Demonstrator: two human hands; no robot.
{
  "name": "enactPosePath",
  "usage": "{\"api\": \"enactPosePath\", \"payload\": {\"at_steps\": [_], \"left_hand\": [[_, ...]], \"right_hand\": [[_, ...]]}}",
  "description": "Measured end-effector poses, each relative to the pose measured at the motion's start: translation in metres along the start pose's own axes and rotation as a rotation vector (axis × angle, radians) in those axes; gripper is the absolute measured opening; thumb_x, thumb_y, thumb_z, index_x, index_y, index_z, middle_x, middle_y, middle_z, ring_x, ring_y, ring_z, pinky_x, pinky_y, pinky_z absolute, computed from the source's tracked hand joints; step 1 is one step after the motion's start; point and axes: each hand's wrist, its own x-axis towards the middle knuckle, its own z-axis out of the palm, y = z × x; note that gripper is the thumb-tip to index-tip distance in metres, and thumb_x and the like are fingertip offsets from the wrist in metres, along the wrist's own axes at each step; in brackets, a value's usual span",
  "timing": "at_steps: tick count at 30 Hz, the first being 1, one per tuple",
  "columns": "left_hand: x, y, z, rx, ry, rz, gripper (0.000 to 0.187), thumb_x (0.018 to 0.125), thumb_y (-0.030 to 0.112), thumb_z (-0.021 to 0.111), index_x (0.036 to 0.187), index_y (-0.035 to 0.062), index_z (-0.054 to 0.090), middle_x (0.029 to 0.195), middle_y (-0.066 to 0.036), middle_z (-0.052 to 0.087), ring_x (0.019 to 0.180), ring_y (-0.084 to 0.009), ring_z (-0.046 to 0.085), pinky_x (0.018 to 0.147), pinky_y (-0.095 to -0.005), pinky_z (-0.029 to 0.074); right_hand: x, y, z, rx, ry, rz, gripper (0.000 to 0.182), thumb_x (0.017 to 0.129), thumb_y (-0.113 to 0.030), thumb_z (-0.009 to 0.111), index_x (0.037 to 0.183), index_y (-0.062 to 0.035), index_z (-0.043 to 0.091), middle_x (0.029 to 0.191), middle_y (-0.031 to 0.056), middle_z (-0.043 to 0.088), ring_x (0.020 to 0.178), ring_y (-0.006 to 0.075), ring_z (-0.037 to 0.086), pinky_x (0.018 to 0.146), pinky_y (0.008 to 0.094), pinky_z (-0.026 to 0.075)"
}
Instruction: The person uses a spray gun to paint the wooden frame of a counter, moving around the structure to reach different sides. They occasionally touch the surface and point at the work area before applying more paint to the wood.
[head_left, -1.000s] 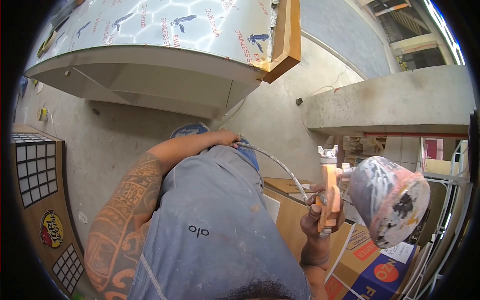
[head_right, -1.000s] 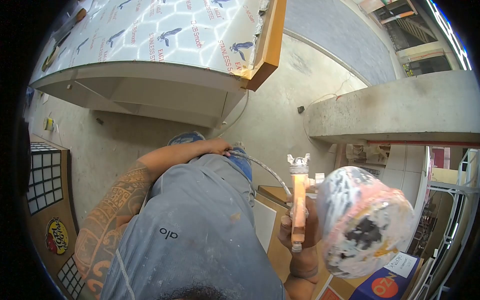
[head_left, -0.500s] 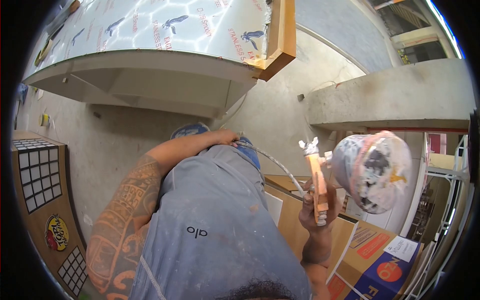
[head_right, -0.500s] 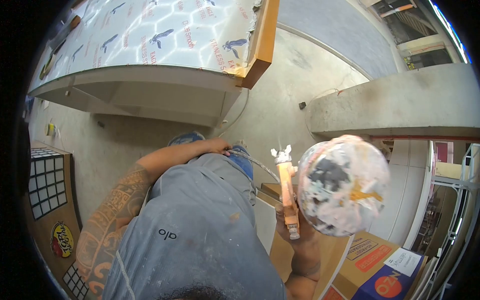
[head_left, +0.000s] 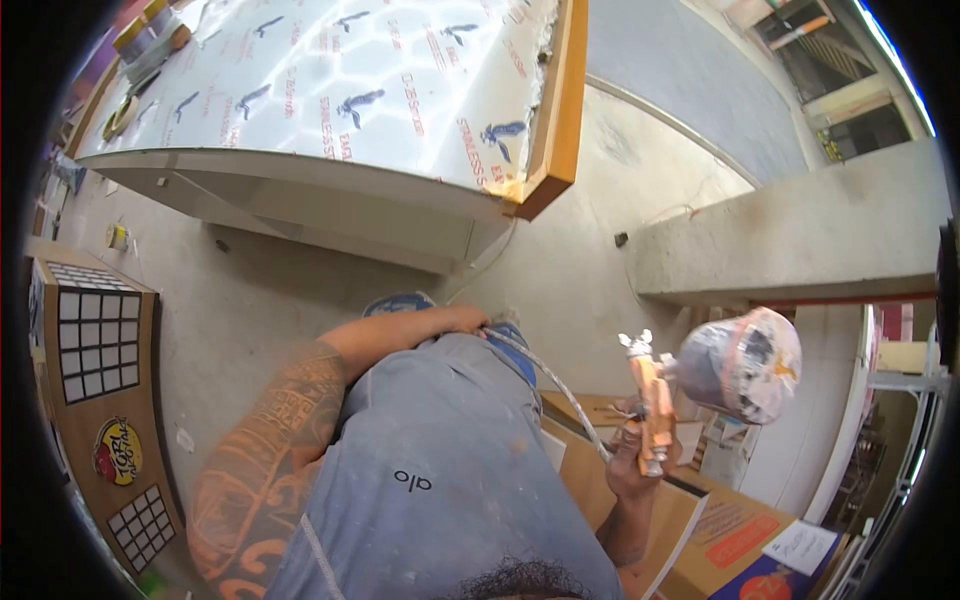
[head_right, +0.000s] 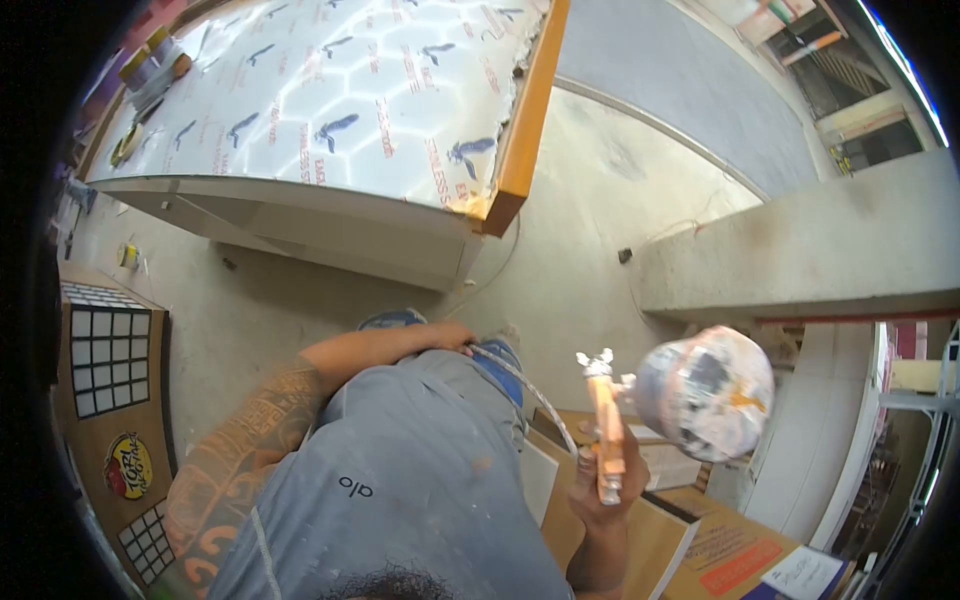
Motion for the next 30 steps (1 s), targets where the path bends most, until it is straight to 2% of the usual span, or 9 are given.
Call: {"api": "enactPosePath", "payload": {"at_steps": [2,5,8,12,15,19,20,24,30], "left_hand": [[0.007,-0.005,0.004,0.017,-0.013,-0.038,0.041,0.086,0.039,0.072,0.114,0.0086,0.070,0.109,-0.020,0.071,0.104,-0.0414,0.066,0.085,-0.0493,0.051],[0.036,-0.024,0.016,0.054,-0.053,-0.101,0.042,0.081,0.038,0.073,0.114,0.0108,0.071,0.110,-0.020,0.071,0.105,-0.0408,0.066,0.086,-0.0495,0.052],[0.054,-0.020,0.013,0.054,-0.076,-0.169,0.047,0.080,0.040,0.073,0.117,0.0119,0.071,0.114,-0.018,0.071,0.108,-0.0398,0.066,0.088,-0.0492,0.052],[0.071,-0.005,0.003,-0.009,-0.009,-0.277,0.041,0.086,0.039,0.070,0.115,0.0097,0.068,0.107,-0.021,0.071,0.105,-0.0402,0.067,0.086,-0.0493,0.052],[0.076,0.016,-0.011,-0.049,0.036,-0.411,0.041,0.088,0.041,0.069,0.116,0.0103,0.068,0.111,-0.019,0.070,0.107,-0.0386,0.066,0.088,-0.0494,0.051],[0.092,0.036,-0.016,-0.097,0.188,-0.622,0.040,0.091,0.042,0.068,0.116,0.0110,0.068,0.117,-0.016,0.070,0.112,-0.0371,0.064,0.092,-0.0500,0.050],[0.096,0.039,-0.013,-0.111,0.243,-0.663,0.040,0.092,0.043,0.067,0.115,0.0109,0.068,0.117,-0.016,0.070,0.113,-0.0371,0.064,0.092,-0.0503,0.050],[0.095,0.055,-0.009,-0.087,0.382,-0.746,0.036,0.093,0.041,0.065,0.112,0.0097,0.066,0.117,-0.018,0.069,0.113,-0.0376,0.064,0.094,-0.0507,0.049],[0.108,0.084,-0.012,-0.130,0.538,-0.790,0.038,0.094,0.041,0.064,0.111,0.0068,0.066,0.118,-0.019,0.068,0.114,-0.0385,0.063,0.098,-0.0495,0.048]], "right_hand": [[0.021,-0.001,-0.003,0.210,0.088,0.033,0.056,0.099,-0.041,0.063,0.124,0.0084,0.055,0.098,0.0124,0.070,0.063,0.0081,0.057,0.054,0.0228,0.049],[0.053,0.009,-0.015,0.327,0.166,0.086,0.062,0.102,-0.054,0.051,0.127,0.0030,0.048,0.104,0.0159,0.065,0.056,0.0102,0.053,0.045,0.0229,0.045],[0.092,0.025,-0.036,0.421,0.237,0.121,0.058,0.105,-0.052,0.045,0.125,0.0026,0.050,0.103,0.0148,0.065,0.051,0.0111,0.051,0.041,0.0239,0.042],[0.154,0.047,-0.061,0.468,0.451,0.252,0.047,0.107,-0.044,0.043,0.108,-0.0002,0.060,0.086,0.0099,0.065,0.044,0.0120,0.049,0.036,0.0248,0.038],[0.178,0.070,-0.082,0.565,0.429,0.328,0.045,0.107,-0.043,0.043,0.108,-0.0009,0.060,0.084,0.0093,0.065,0.044,0.0122,0.048,0.036,0.0249,0.038],[0.196,0.096,-0.098,0.529,0.480,0.322,0.047,0.106,-0.045,0.045,0.121,-0.0010,0.055,0.091,0.0118,0.068,0.044,0.0115,0.048,0.036,0.0252,0.038],[0.198,0.109,-0.108,0.563,0.391,0.317,0.049,0.106,-0.043,0.048,0.130,-0.0002,0.051,0.094,0.0134,0.067,0.045,0.0115,0.049,0.036,0.0251,0.039],[0.202,0.140,-0.122,0.537,0.273,0.226,0.050,0.105,-0.033,0.053,0.140,0.0014,0.044,0.100,0.0156,0.066,0.046,0.0114,0.050,0.037,0.0237,0.041],[0.226,0.162,-0.127,0.438,-0.018,0.206,0.047,0.104,-0.026,0.055,0.139,0.0038,0.045,0.101,0.0124,0.065,0.053,0.0083,0.050,0.043,0.0214,0.042]]}}
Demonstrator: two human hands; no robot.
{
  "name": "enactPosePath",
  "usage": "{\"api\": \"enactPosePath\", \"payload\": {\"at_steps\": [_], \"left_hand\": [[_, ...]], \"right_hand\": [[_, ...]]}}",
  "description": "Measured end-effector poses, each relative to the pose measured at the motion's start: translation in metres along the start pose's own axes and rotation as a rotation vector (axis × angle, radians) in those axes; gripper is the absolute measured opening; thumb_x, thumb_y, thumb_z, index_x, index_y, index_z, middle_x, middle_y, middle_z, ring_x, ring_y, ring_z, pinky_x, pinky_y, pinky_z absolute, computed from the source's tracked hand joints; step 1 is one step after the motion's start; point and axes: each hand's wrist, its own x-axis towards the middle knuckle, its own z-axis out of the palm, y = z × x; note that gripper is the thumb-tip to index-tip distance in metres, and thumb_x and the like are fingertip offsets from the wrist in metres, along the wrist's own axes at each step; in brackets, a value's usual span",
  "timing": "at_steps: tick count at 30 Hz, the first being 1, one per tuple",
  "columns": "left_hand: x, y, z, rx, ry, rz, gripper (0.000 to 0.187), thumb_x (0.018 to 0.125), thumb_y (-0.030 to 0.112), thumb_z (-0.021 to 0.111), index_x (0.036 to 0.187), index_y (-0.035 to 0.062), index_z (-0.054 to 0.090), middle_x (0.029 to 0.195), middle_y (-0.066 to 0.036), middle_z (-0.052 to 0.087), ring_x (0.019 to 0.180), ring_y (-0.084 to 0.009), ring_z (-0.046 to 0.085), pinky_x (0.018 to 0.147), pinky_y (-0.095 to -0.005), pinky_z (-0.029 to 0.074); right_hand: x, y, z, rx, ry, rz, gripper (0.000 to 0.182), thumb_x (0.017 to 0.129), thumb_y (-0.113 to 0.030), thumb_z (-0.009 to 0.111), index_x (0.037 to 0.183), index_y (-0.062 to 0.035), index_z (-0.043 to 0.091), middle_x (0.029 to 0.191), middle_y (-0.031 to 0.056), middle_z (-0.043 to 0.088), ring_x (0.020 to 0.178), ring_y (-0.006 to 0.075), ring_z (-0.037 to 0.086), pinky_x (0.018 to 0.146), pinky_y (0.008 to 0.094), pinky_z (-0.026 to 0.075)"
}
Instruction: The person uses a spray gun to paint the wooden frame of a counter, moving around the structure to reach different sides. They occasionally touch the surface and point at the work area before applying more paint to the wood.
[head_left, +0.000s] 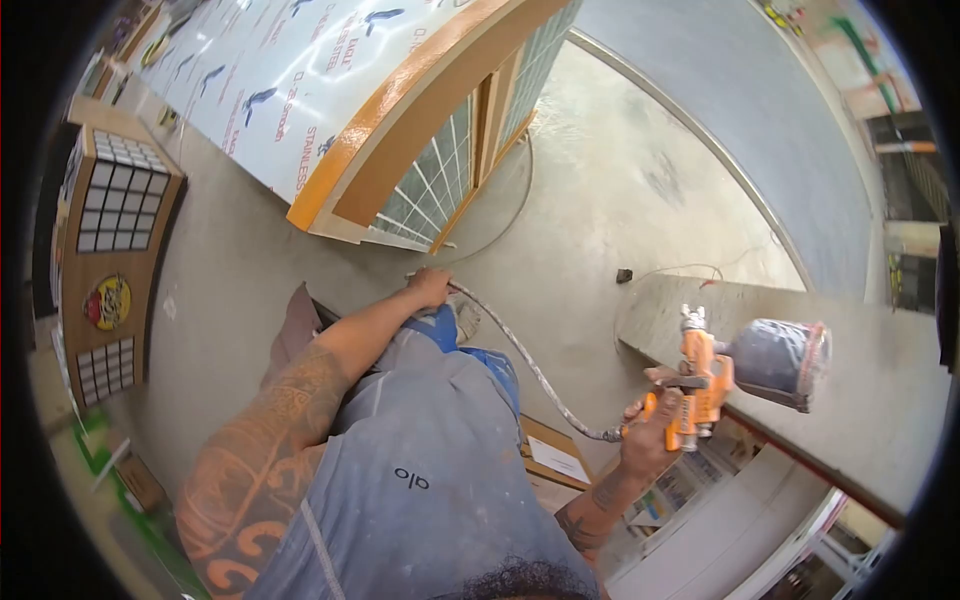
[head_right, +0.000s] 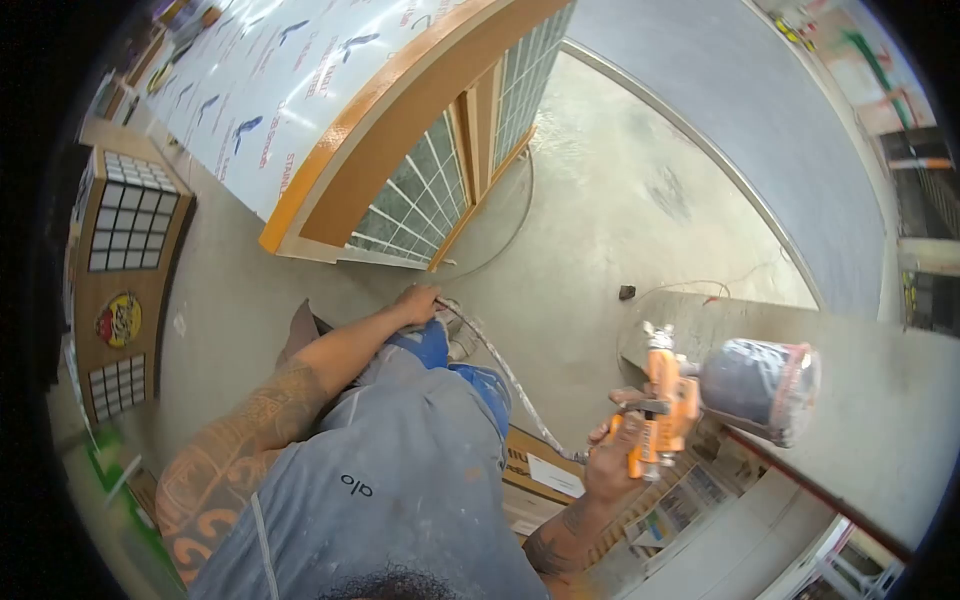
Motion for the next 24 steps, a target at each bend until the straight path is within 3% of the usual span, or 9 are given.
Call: {"api": "enactPosePath", "payload": {"at_steps": [4,7,11,15,17,18,23,24], "left_hand": [[0.016,-0.001,0.016,-0.068,0.033,0.013,0.042,0.092,0.043,0.065,0.111,0.0058,0.066,0.116,-0.019,0.068,0.113,-0.0391,0.063,0.097,-0.0486,0.048],[0.040,-0.003,0.049,-0.179,0.041,0.003,0.043,0.090,0.044,0.069,0.109,0.0052,0.068,0.113,-0.020,0.069,0.110,-0.0399,0.064,0.095,-0.0492,0.050],[0.029,0.016,0.076,-0.339,0.153,-0.139,0.043,0.086,0.043,0.074,0.105,0.0048,0.071,0.108,-0.022,0.070,0.105,-0.0400,0.066,0.090,-0.0506,0.051],[0.038,0.054,0.133,-0.454,0.332,-0.320,0.043,0.083,0.041,0.078,0.107,0.0060,0.071,0.111,-0.023,0.068,0.108,-0.0406,0.063,0.093,-0.0489,0.050],[0.021,0.084,0.133,-0.451,0.447,-0.469,0.042,0.083,0.040,0.078,0.106,0.0063,0.071,0.113,-0.022,0.067,0.111,-0.0409,0.061,0.095,-0.0479,0.048],[0.018,0.095,0.149,-0.526,0.558,-0.477,0.039,0.082,0.037,0.079,0.102,0.0049,0.070,0.111,-0.021,0.066,0.111,-0.0405,0.058,0.097,-0.0470,0.046],[-0.018,0.136,0.170,-0.719,0.746,-0.528,0.028,0.082,0.028,0.079,0.098,0.0074,0.069,0.107,-0.015,0.066,0.104,-0.0374,0.058,0.095,-0.0467,0.045],[-0.024,0.137,0.175,-0.730,0.769,-0.525,0.027,0.081,0.028,0.079,0.096,0.0075,0.069,0.105,-0.015,0.066,0.104,-0.0370,0.058,0.095,-0.0468,0.044]], "right_hand": [[0.024,0.031,0.013,-0.209,-0.276,-0.258,0.042,0.104,-0.022,0.057,0.135,0.0047,0.050,0.103,0.0110,0.066,0.061,0.0053,0.053,0.050,0.0194,0.044],[0.042,0.042,0.020,-0.392,-0.416,-0.331,0.033,0.102,-0.022,0.059,0.119,0.0058,0.056,0.098,0.0122,0.069,0.060,0.0106,0.058,0.055,0.0216,0.046],[0.074,0.059,0.036,-0.218,-0.618,-0.129,0.037,0.102,-0.022,0.059,0.125,0.0064,0.055,0.106,0.0144,0.068,0.070,0.0111,0.062,0.061,0.0235,0.052],[0.124,0.087,0.032,-0.200,-0.825,-0.081,0.044,0.102,-0.026,0.061,0.132,0.0047,0.050,0.106,0.0131,0.067,0.073,0.0116,0.061,0.061,0.0244,0.053],[0.145,0.106,0.030,-0.196,-0.891,-0.143,0.044,0.103,-0.022,0.059,0.136,0.0031,0.046,0.106,0.0124,0.066,0.071,0.0118,0.060,0.061,0.0252,0.052],[0.151,0.107,0.030,-0.196,-0.915,-0.141,0.043,0.103,-0.021,0.058,0.137,0.0029,0.045,0.106,0.0124,0.066,0.071,0.0118,0.060,0.061,0.0254,0.052],[0.169,0.119,0.050,-0.412,-1.036,-0.196,0.040,0.102,-0.015,0.056,0.138,0.0010,0.045,0.099,0.0110,0.067,0.069,0.0115,0.059,0.062,0.0267,0.049],[0.173,0.143,0.063,-0.395,-1.009,-0.390,0.037,0.101,-0.016,0.058,0.133,0.0007,0.051,0.091,0.0108,0.067,0.067,0.0138,0.058,0.064,0.0308,0.049]]}}
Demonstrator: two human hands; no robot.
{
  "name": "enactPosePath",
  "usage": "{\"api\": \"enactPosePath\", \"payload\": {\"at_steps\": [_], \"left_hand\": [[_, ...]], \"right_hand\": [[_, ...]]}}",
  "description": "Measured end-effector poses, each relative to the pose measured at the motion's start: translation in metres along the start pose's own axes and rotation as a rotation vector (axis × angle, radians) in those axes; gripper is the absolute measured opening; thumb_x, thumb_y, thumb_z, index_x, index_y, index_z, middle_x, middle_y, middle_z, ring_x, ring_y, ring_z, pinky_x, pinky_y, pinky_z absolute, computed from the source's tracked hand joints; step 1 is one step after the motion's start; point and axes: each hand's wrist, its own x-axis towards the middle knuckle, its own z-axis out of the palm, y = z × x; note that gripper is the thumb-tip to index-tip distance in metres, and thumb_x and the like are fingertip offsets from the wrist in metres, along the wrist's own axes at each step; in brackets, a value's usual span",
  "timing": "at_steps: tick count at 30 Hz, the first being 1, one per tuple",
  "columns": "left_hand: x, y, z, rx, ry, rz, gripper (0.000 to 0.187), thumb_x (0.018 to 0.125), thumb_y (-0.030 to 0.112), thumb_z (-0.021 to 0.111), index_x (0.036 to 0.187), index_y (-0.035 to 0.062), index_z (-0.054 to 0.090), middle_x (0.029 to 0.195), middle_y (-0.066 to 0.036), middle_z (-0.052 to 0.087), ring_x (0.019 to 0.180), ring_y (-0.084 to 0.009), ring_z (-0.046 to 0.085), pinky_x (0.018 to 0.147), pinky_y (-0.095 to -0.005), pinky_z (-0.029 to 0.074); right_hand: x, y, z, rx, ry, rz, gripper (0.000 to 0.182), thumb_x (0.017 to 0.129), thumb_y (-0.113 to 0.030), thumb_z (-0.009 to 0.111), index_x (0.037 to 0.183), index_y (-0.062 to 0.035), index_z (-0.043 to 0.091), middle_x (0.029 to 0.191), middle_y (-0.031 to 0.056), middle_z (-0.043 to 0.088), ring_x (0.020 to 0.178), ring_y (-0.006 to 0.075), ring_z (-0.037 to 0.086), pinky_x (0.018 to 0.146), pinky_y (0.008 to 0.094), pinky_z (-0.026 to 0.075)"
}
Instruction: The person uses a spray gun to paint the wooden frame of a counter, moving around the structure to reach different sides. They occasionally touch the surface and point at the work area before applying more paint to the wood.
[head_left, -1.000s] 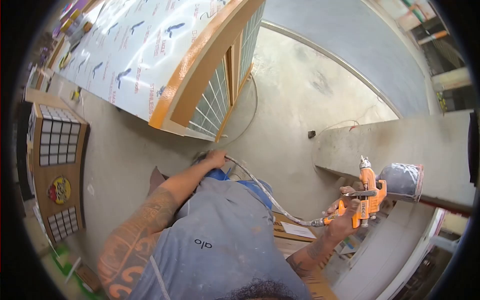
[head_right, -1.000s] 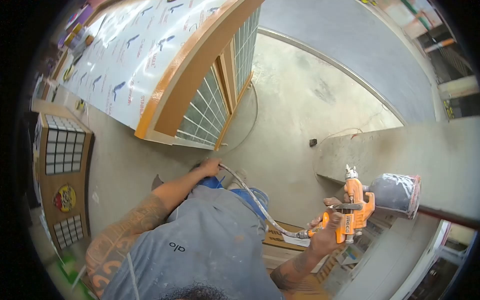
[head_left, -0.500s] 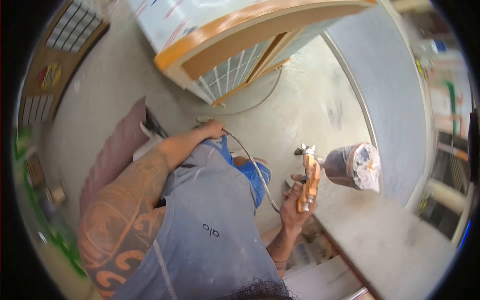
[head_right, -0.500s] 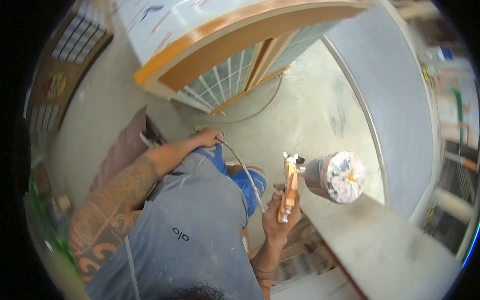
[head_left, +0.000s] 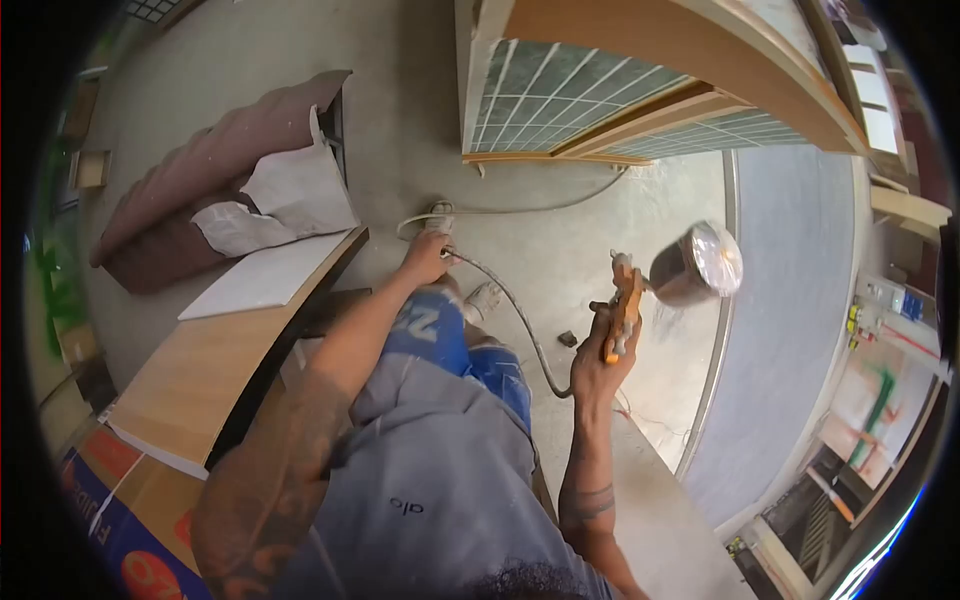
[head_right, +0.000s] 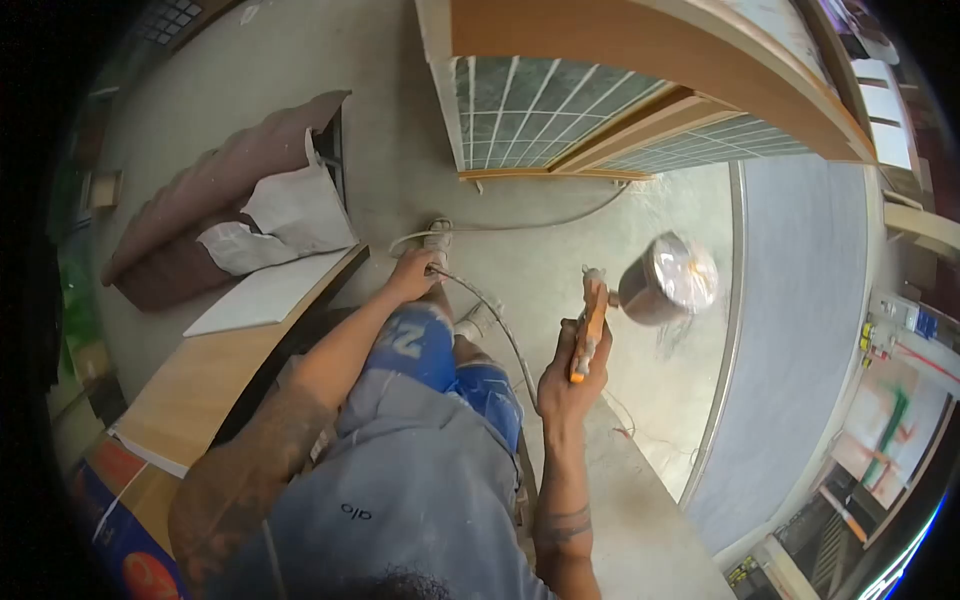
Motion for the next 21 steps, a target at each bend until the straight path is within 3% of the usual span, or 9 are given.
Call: {"api": "enactPosePath", "payload": {"at_steps": [3,9,10,14,17,21], "left_hand": [[-0.034,-0.009,-0.009,-0.043,0.069,-0.026,0.024,0.081,0.026,0.079,0.095,0.0086,0.071,0.103,-0.014,0.066,0.104,-0.0361,0.058,0.097,-0.0469,0.042],[-0.061,-0.063,0.020,0.071,0.221,-0.213,0.023,0.086,0.018,0.073,0.107,0.0096,0.071,0.103,-0.015,0.066,0.104,-0.0359,0.057,0.097,-0.0469,0.040],[-0.066,-0.074,0.026,0.029,0.208,-0.268,0.023,0.087,0.017,0.073,0.109,0.0092,0.071,0.103,-0.016,0.066,0.104,-0.0362,0.057,0.098,-0.0465,0.040],[-0.072,-0.117,0.064,-0.010,0.253,-0.387,0.023,0.090,0.014,0.069,0.111,0.0050,0.068,0.105,-0.018,0.066,0.101,-0.0385,0.058,0.095,-0.0464,0.044],[-0.074,-0.152,0.096,-0.089,0.259,-0.441,0.022,0.096,0.013,0.066,0.113,-0.0003,0.066,0.102,-0.020,0.068,0.096,-0.0350,0.065,0.087,-0.0425,0.049],[-0.071,-0.158,0.117,-0.145,0.340,-0.534,0.024,0.099,0.015,0.062,0.117,-0.0010,0.065,0.106,-0.021,0.069,0.095,-0.0330,0.068,0.085,-0.0401,0.051]], "right_hand": [[0.032,0.047,0.067,-0.035,-0.053,0.140,0.034,0.101,-0.020,0.059,0.128,0.0010,0.057,0.081,0.0106,0.066,0.066,0.0157,0.057,0.065,0.0339,0.049],[0.079,0.187,0.193,-0.014,0.017,0.099,0.037,0.101,-0.027,0.060,0.125,0.0013,0.061,0.074,0.0097,0.063,0.067,0.0150,0.056,0.065,0.0330,0.048],[0.088,0.196,0.207,0.014,-0.005,0.214,0.038,0.101,-0.029,0.061,0.122,0.0018,0.062,0.076,0.0104,0.065,0.069,0.0159,0.058,0.067,0.0326,0.049],[0.130,0.263,0.261,0.089,0.062,0.193,0.039,0.101,-0.033,0.061,0.116,0.0032,0.063,0.077,0.0108,0.067,0.071,0.0167,0.062,0.068,0.0330,0.050],[0.162,0.296,0.287,0.095,0.093,0.192,0.040,0.100,-0.034,0.061,0.112,0.0038,0.063,0.078,0.0102,0.068,0.072,0.0168,0.063,0.069,0.0334,0.050],[0.198,0.321,0.308,0.106,0.116,0.228,0.039,0.100,-0.035,0.061,0.110,0.0030,0.064,0.079,0.0084,0.068,0.073,0.0161,0.063,0.070,0.0330,0.050]]}}
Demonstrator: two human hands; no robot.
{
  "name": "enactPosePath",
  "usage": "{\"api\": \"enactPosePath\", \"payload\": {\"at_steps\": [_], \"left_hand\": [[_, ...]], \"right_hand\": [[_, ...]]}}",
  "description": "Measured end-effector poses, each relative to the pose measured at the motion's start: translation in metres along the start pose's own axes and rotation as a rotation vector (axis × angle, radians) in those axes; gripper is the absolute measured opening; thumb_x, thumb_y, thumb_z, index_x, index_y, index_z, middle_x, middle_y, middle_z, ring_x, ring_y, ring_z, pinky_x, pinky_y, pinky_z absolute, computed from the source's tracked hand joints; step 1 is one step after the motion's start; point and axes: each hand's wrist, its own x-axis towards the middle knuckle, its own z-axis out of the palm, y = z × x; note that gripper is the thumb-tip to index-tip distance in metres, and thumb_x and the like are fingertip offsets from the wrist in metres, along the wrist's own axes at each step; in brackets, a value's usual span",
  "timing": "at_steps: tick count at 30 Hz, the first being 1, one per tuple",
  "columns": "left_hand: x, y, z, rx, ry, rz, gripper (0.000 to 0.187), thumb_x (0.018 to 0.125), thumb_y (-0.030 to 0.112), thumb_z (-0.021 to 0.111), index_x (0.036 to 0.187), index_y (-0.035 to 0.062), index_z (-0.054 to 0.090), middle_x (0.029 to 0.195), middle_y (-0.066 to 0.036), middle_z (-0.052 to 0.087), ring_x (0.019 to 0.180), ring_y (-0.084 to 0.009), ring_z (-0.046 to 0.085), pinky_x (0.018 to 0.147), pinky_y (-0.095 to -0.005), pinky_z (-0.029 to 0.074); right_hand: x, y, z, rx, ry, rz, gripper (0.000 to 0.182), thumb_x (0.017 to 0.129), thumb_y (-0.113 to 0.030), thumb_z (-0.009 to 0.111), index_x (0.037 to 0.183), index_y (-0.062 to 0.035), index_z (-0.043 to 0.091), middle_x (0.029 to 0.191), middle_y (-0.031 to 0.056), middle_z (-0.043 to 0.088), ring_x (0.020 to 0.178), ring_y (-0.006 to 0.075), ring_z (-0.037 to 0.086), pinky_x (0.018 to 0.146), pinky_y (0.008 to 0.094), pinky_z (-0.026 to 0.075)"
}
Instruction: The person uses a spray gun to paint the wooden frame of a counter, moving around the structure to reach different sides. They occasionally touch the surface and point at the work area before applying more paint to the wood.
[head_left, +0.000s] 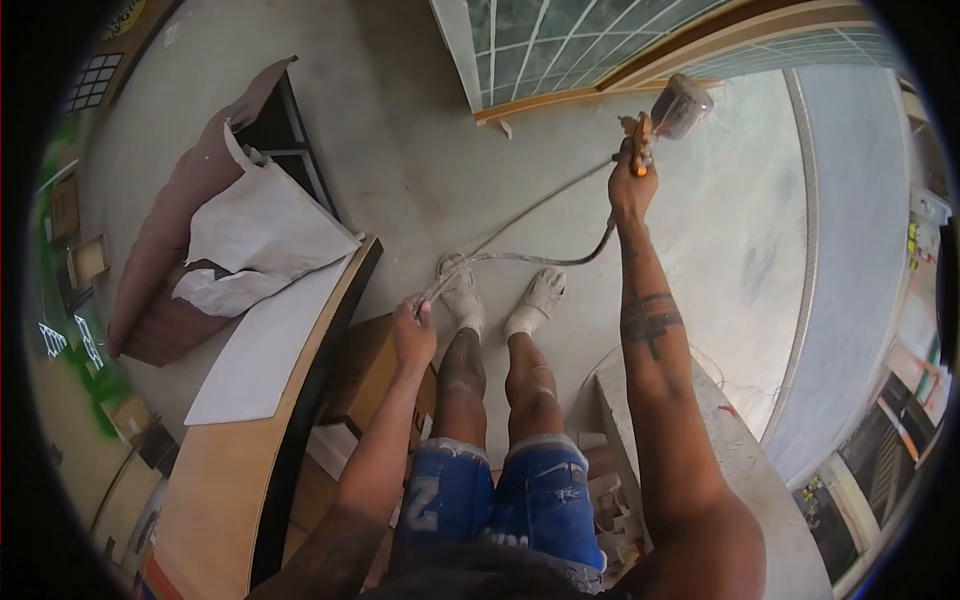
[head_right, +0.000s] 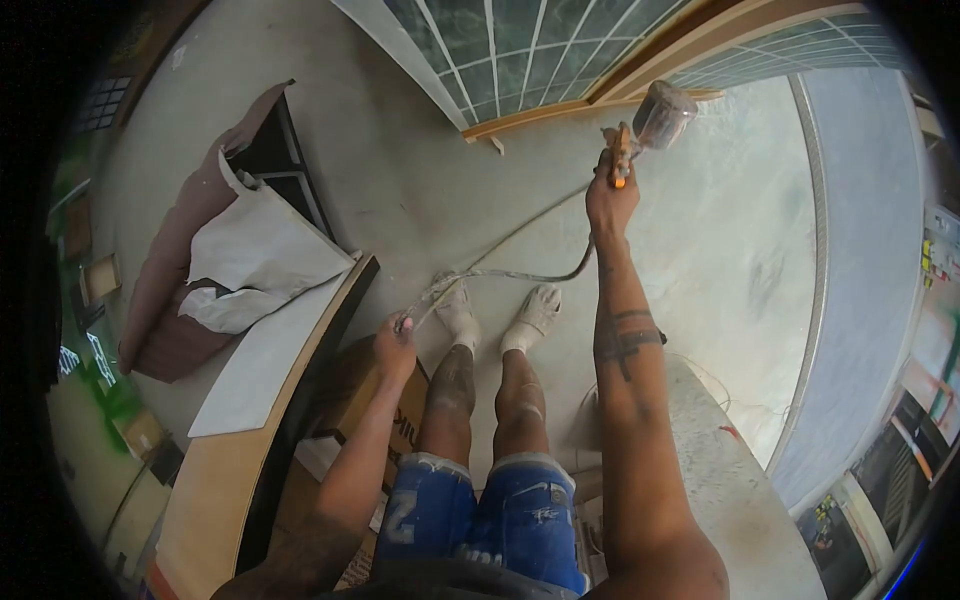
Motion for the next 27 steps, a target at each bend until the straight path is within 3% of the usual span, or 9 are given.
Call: {"api": "enactPosePath", "payload": {"at_steps": [11,16,27], "left_hand": [[0.002,-0.005,-0.009,-0.019,0.031,-0.043,0.028,0.101,0.021,0.061,0.119,-0.0002,0.065,0.101,-0.021,0.070,0.095,-0.0330,0.068,0.088,-0.0407,0.050],[0.000,-0.016,-0.022,0.054,0.036,-0.053,0.029,0.101,0.022,0.061,0.120,-0.0001,0.064,0.108,-0.022,0.069,0.099,-0.0337,0.067,0.089,-0.0407,0.050],[-0.011,-0.021,-0.049,0.072,0.035,-0.159,0.030,0.100,0.019,0.061,0.121,-0.0022,0.063,0.118,-0.023,0.066,0.113,-0.0349,0.063,0.099,-0.0400,0.046]], "right_hand": [[0.002,0.020,0.017,0.020,-0.056,0.085,0.040,0.099,-0.035,0.061,0.100,0.0042,0.067,0.078,0.0084,0.068,0.075,0.0157,0.062,0.072,0.0325,0.049],[-0.026,0.022,0.024,0.075,-0.112,0.047,0.038,0.100,-0.033,0.060,0.099,0.0047,0.067,0.078,0.0068,0.066,0.075,0.0143,0.060,0.071,0.0319,0.049],[-0.089,0.005,0.033,0.085,-0.341,0.063,0.037,0.101,-0.030,0.062,0.109,0.0063,0.063,0.077,0.0054,0.064,0.073,0.0129,0.062,0.070,0.0300,0.051]]}}
